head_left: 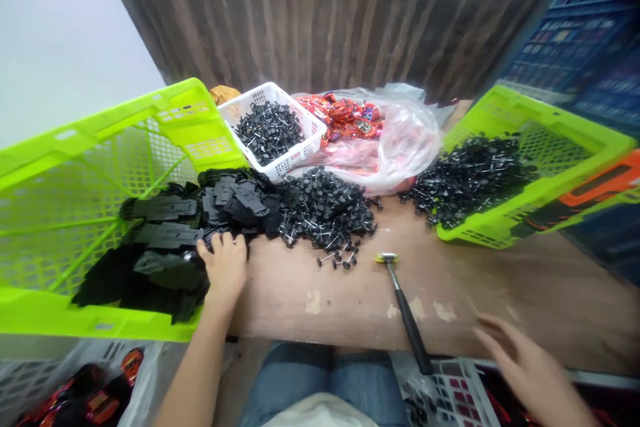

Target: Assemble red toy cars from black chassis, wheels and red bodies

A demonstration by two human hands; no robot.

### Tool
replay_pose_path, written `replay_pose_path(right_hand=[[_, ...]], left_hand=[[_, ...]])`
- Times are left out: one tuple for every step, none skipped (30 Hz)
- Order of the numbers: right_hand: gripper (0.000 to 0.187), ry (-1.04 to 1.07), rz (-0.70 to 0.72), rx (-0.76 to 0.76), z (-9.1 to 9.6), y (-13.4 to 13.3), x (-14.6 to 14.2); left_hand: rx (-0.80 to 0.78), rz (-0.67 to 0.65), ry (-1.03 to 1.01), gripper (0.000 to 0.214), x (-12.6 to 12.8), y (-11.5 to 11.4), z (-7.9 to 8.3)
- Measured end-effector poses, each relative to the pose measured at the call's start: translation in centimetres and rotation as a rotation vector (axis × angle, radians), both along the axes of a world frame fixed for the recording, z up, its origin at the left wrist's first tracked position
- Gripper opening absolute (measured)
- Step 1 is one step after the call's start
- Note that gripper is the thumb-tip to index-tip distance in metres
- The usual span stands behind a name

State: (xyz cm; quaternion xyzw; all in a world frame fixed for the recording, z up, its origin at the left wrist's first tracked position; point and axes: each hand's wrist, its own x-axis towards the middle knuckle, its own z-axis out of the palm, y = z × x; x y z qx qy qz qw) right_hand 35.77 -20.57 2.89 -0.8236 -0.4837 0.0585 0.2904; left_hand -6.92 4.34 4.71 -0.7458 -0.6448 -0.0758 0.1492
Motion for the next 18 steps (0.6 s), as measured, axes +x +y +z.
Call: replay_pose_path(right_hand=[[0.032, 0.048, 0.044, 0.013, -0.2, 3.2, -1.0], [0.033, 0.060, 0.099, 0.032, -0.4, 6.7, -1.9], [0.032, 0.049, 0.158, 0.046, -0.4, 10.3, -2.7], [0.030, 0.029, 0.198, 0.027, -0.4, 14.0, -3.3], [0.029, -0.001, 0.182, -0.020, -0.2, 17.4, -3.5], [0.030, -0.020, 0.157, -0.028, 0.0, 20.7, -3.6], [0.032, -0.034, 0.150, -0.029, 0.2, 23.5, -3.4], [0.033, -0.051, 0.140, -0.039, 0.4, 26.0, -3.1], [0.032, -0.067, 0.134, -0.049, 0.6, 28.1, -2.8], [0.032, -0.083, 0.134, -0.066, 0.8, 29.8, -2.5], [0.030, -0.100, 0.135, -0.088, 1.0, 31.0, -2.2], [0.029, -0.116, 0.139, -0.115, 1.3, 31.8, -1.8], [0.027, -0.130, 0.142, -0.146, 1.5, 32.3, -1.5], [0.025, -0.143, 0.144, -0.181, 1.7, 32.5, -1.0], [0.023, -0.153, 0.144, -0.221, 1.8, 32.4, -0.5], [0.020, -0.161, 0.142, -0.265, 1.8, 32.1, 0.0], [0.018, -0.165, 0.142, -0.312, 1.7, 31.6, 0.5], [0.015, -0.166, 0.144, -0.360, 1.5, 31.1, 1.0]], left_hand=[[-0.005, -0.012, 0.003, 0.032, -0.1, 0.4, 0.2], [-0.001, -0.026, -0.012, 0.029, 0.0, 0.7, 0.5], [0.010, -0.041, -0.047, 0.026, 0.1, 0.9, 0.8], [0.028, -0.061, -0.100, 0.023, 0.4, 1.1, 1.1], [0.047, -0.091, -0.169, 0.021, 0.8, 1.2, 1.4], [0.063, -0.134, -0.256, 0.020, 1.3, 1.3, 1.6], [0.077, -0.187, -0.361, 0.021, 2.0, 1.3, 1.8], [0.086, -0.240, -0.482, 0.023, 2.8, 1.2, 1.8], [0.088, -0.284, -0.611, 0.028, 3.8, 1.1, 1.7], [0.080, -0.307, -0.746, 0.033, 4.9, 0.9, 1.4], [0.055, -0.304, -0.879, 0.038, 5.9, 0.8, 1.0], [0.008, -0.280, -1.009, 0.041, 6.9, 0.7, 0.5], [-0.058, -0.247, -1.140, 0.041, 7.8, 0.6, -0.1], [-0.132, -0.216, -1.266, 0.040, 8.5, 0.6, -0.8], [-0.200, -0.185, -1.384, 0.037, 8.9, 0.5, -1.4], [-0.250, -0.161, -1.482, 0.034, 9.2, 0.4, -2.0], [-0.278, -0.143, -1.550, 0.031, 9.2, 0.1, -2.5], [-0.286, -0.133, -1.580, 0.030, 9.0, -0.2, -2.8]])
